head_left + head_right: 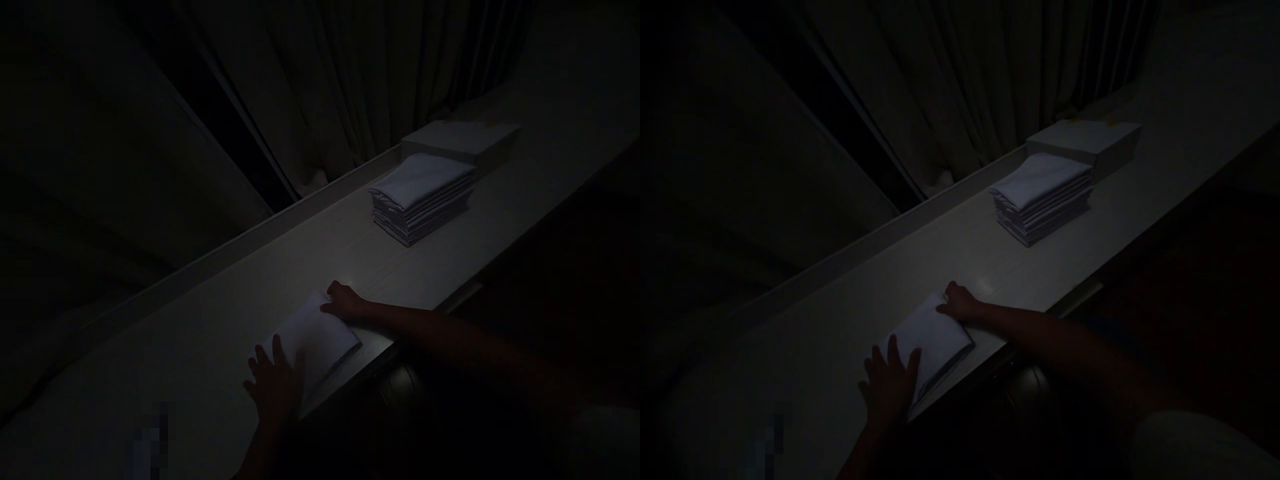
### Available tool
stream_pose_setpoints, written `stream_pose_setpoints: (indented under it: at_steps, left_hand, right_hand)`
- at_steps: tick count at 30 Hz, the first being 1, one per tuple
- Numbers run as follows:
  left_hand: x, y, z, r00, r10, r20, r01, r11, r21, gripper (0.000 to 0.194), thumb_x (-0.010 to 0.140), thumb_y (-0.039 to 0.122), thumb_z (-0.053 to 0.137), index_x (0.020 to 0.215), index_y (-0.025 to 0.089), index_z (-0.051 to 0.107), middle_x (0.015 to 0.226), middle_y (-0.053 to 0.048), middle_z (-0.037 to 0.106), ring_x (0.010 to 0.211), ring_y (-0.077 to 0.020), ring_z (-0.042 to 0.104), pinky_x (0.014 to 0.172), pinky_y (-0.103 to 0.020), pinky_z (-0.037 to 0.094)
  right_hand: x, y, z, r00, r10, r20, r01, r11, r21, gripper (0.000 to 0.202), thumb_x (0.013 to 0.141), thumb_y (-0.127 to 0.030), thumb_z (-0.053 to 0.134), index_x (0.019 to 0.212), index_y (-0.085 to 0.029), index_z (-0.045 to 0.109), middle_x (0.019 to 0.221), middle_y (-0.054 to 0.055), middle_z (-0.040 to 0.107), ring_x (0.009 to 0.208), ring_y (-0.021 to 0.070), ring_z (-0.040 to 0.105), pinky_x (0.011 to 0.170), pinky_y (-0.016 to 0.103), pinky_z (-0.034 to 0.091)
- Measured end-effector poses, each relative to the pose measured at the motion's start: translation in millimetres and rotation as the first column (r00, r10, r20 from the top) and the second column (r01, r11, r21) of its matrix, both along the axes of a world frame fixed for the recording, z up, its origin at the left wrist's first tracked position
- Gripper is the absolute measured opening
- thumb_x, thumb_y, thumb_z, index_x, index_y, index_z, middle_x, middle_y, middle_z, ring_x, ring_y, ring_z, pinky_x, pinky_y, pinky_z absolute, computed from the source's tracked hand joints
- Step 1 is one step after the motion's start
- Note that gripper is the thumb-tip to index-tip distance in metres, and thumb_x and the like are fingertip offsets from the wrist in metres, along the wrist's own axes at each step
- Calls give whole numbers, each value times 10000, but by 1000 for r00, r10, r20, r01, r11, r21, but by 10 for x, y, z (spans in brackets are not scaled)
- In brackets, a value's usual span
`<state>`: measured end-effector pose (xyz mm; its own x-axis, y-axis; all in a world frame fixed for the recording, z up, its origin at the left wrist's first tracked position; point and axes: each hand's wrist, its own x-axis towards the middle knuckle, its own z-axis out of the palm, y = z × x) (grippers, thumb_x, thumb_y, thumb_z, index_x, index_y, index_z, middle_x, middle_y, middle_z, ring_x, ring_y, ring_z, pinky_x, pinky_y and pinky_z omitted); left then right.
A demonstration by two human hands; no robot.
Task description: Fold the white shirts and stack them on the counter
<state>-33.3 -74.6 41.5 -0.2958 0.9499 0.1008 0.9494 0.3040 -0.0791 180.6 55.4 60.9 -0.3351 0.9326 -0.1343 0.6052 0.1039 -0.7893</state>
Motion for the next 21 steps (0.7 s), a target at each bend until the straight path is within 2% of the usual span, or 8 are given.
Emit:
stream_pose_setpoints:
  at_steps: [2,3,5,7,10,13,15,21]
  left_hand:
    - [40,98,102,1000,-11,-26,12,999,37,775,895,642,279,1512,173,277,1564,-253,229,1424,-490,175,1004,-764,215]
    - [63,177,157,998,-59,-36,61,996,62,739,910,611,280,1509,178,289,1579,-229,212,1439,-474,143,1027,-758,189]
    - [116,390,238,967,-255,-23,256,963,80,628,956,497,246,1505,198,307,1607,-151,196,1478,-381,100,1112,-672,163]
    - [177,630,240,878,-475,62,474,880,32,557,983,394,199,1495,223,333,1609,-79,229,1494,-271,113,1170,-543,183]
    - [265,888,97,773,-607,182,623,781,-42,540,993,363,183,1504,246,311,1606,-37,246,1493,-218,134,1183,-477,198]
    - [308,939,-73,771,-614,169,624,781,-13,550,997,349,166,1535,240,209,1624,-41,171,1496,-208,113,1192,-463,169]
    - [308,911,-127,773,-616,151,624,782,0,554,998,349,168,1542,244,173,1628,-43,149,1497,-204,111,1194,-455,165]
    - [306,892,-105,767,-625,145,630,776,8,568,996,371,218,1547,256,136,1619,-58,183,1487,-234,163,1181,-489,198]
  right_hand:
    - [7,-114,38,998,55,43,-62,979,193,539,905,-425,600,1335,-122,482,1271,171,601,1140,268,583,910,358,462]
    - [10,-193,45,990,104,91,-127,942,310,511,943,-413,544,1354,-118,472,1333,181,561,1227,279,528,990,387,420]
    - [20,-369,17,957,203,207,-281,826,489,488,987,-393,456,1382,-107,465,1461,184,446,1392,289,347,1135,424,268]
    - [51,-529,-62,921,261,290,-384,743,548,578,991,-449,423,1434,-78,412,1537,185,334,1463,292,190,1196,430,135]
    - [139,-661,-222,901,285,328,-422,752,507,774,958,-567,421,1505,-39,275,1568,200,243,1478,298,126,1211,430,95]
    - [220,-674,-339,888,330,320,-449,771,450,838,939,-611,423,1535,-66,201,1588,174,192,1484,287,99,1211,430,101]
    - [241,-659,-372,885,342,315,-455,774,440,833,938,-613,425,1543,-91,188,1597,154,170,1486,280,78,1212,434,97]
    - [304,-708,-364,876,344,339,-475,735,483,799,961,-573,415,1532,-57,200,1582,181,207,1479,303,112,1209,463,126]
